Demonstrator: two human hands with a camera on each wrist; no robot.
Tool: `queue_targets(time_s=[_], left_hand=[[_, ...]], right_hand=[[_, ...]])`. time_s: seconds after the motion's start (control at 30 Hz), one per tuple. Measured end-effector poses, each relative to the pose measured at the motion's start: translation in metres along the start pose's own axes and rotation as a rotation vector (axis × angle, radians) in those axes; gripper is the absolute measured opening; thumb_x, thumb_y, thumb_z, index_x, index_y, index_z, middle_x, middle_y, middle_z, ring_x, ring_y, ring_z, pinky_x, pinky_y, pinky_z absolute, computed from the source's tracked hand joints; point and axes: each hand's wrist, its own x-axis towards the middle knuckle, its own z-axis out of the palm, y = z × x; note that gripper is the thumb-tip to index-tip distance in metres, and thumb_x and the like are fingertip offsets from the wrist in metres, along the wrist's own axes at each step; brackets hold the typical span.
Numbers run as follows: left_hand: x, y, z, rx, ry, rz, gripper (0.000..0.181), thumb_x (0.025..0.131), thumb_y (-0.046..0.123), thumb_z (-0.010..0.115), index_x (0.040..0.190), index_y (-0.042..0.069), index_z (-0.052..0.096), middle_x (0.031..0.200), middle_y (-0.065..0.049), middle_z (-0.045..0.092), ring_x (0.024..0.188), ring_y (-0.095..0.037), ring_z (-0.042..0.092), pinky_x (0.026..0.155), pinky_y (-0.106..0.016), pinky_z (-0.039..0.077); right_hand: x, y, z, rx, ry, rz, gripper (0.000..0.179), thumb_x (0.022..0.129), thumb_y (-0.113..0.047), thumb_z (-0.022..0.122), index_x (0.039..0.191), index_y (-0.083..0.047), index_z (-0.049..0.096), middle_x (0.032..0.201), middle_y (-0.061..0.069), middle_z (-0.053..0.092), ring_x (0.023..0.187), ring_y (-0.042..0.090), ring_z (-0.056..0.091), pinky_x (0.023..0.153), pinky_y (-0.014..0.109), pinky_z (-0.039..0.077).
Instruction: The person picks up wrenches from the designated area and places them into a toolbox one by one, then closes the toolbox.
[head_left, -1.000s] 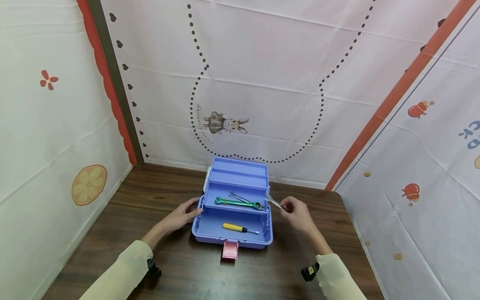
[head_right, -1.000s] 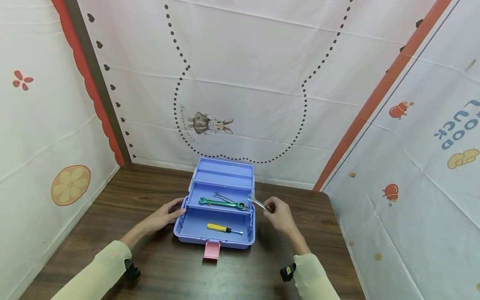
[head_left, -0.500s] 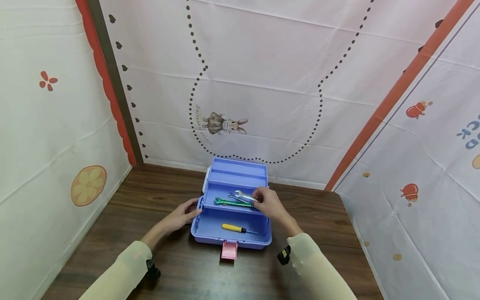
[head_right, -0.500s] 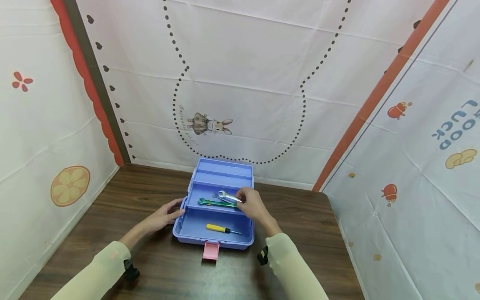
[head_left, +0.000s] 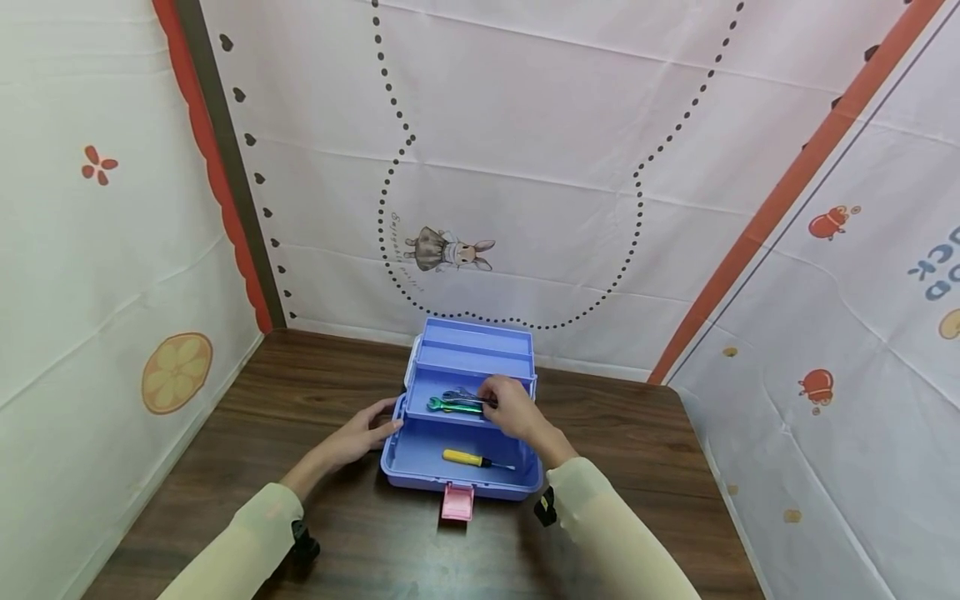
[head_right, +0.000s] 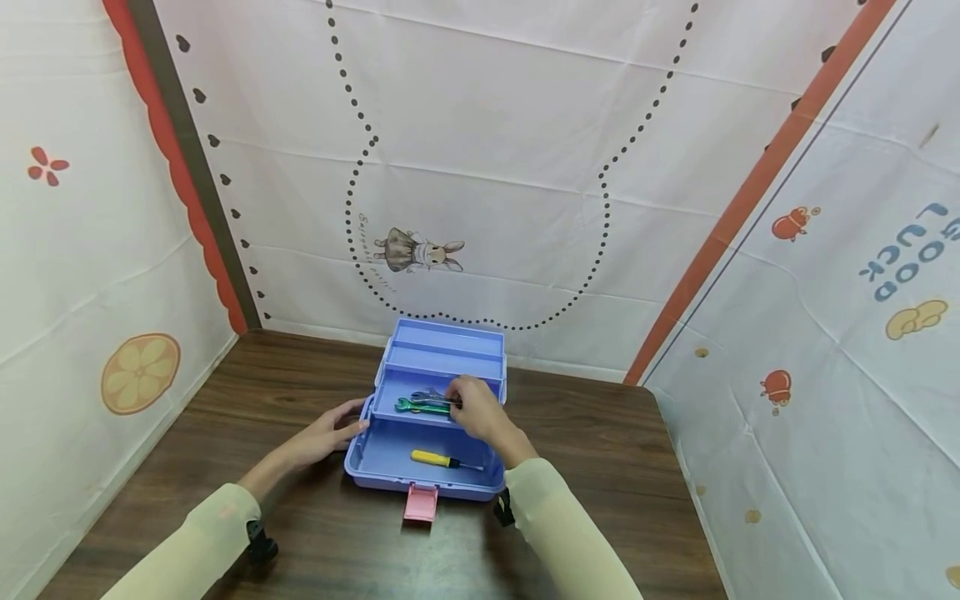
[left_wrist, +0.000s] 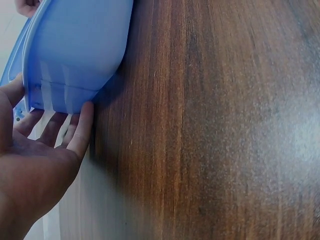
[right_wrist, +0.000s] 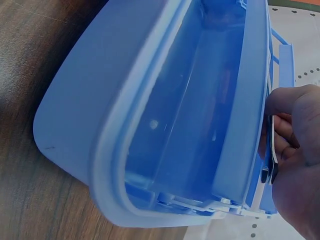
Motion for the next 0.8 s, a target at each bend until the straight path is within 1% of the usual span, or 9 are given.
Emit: queue_targets(time_s=[0.17,0.3,0.43,0.57,0.7,0.77,0.8], left_hand=[[0.001,-0.001,0.000,-0.002,-0.006,-0.001,0.069,0.110,0.037,0.060,0.166,0.010,0.030,0.166,-0.025,0.033,0.146,-0.044,0.045,0.107,-0.047,0.055],[0.001,-0.001,0.000,-0.003,-0.006,0.003,0.069,0.110,0.037,0.061,0.166,0.010,0.031,0.166,-0.025,0.034,0.146,-0.043,0.046,0.107,-0.047,0.055],[0.004,-0.001,0.001,-0.006,-0.012,0.007,0.071,0.109,0.040,0.062,0.166,0.010,0.031,0.166,-0.024,0.035,0.146,-0.043,0.046,0.108,-0.048,0.055],[0.007,0.001,0.000,-0.002,-0.035,-0.009,0.077,0.107,0.045,0.063,0.166,0.009,0.030,0.167,-0.025,0.033,0.146,-0.043,0.045,0.108,-0.047,0.054],[0.010,0.002,-0.008,-0.044,-0.041,-0.044,0.080,0.106,0.046,0.065,0.167,0.010,0.029,0.167,-0.024,0.033,0.146,-0.042,0.046,0.109,-0.048,0.054],[0.013,0.002,-0.014,-0.080,-0.006,-0.050,0.077,0.107,0.044,0.064,0.166,0.009,0.030,0.165,-0.024,0.037,0.145,-0.041,0.047,0.109,-0.049,0.053],[0.015,0.003,-0.016,-0.106,0.025,-0.049,0.074,0.108,0.042,0.064,0.165,0.009,0.031,0.163,-0.024,0.040,0.144,-0.040,0.049,0.110,-0.050,0.053]], right_hand=[[0.000,0.000,0.001,-0.006,-0.012,0.013,0.016,0.095,0.001,0.073,0.109,-0.007,0.073,0.105,0.004,0.070,0.094,0.017,0.065,0.084,0.036,0.060],[-0.002,0.002,-0.002,0.003,-0.002,0.019,0.020,0.094,0.003,0.073,0.112,-0.006,0.073,0.109,0.006,0.071,0.101,0.019,0.067,0.089,0.036,0.061],[-0.009,0.006,-0.009,0.022,0.039,0.011,0.023,0.092,0.003,0.073,0.113,-0.002,0.074,0.111,0.008,0.073,0.103,0.021,0.069,0.090,0.039,0.061],[-0.021,0.013,-0.019,0.070,0.110,0.018,0.020,0.091,0.003,0.075,0.110,0.001,0.075,0.106,0.008,0.072,0.097,0.022,0.069,0.086,0.041,0.062],[-0.032,0.025,-0.032,0.138,0.183,0.072,0.015,0.091,0.002,0.077,0.106,0.001,0.074,0.100,0.008,0.072,0.091,0.021,0.068,0.081,0.038,0.061],[-0.035,0.034,-0.038,0.182,0.214,0.126,0.014,0.093,0.000,0.077,0.107,0.001,0.074,0.098,0.007,0.071,0.089,0.020,0.068,0.080,0.035,0.061],[-0.037,0.038,-0.041,0.208,0.231,0.156,0.014,0.094,0.000,0.076,0.107,0.001,0.074,0.098,0.008,0.071,0.089,0.021,0.067,0.079,0.034,0.060]])
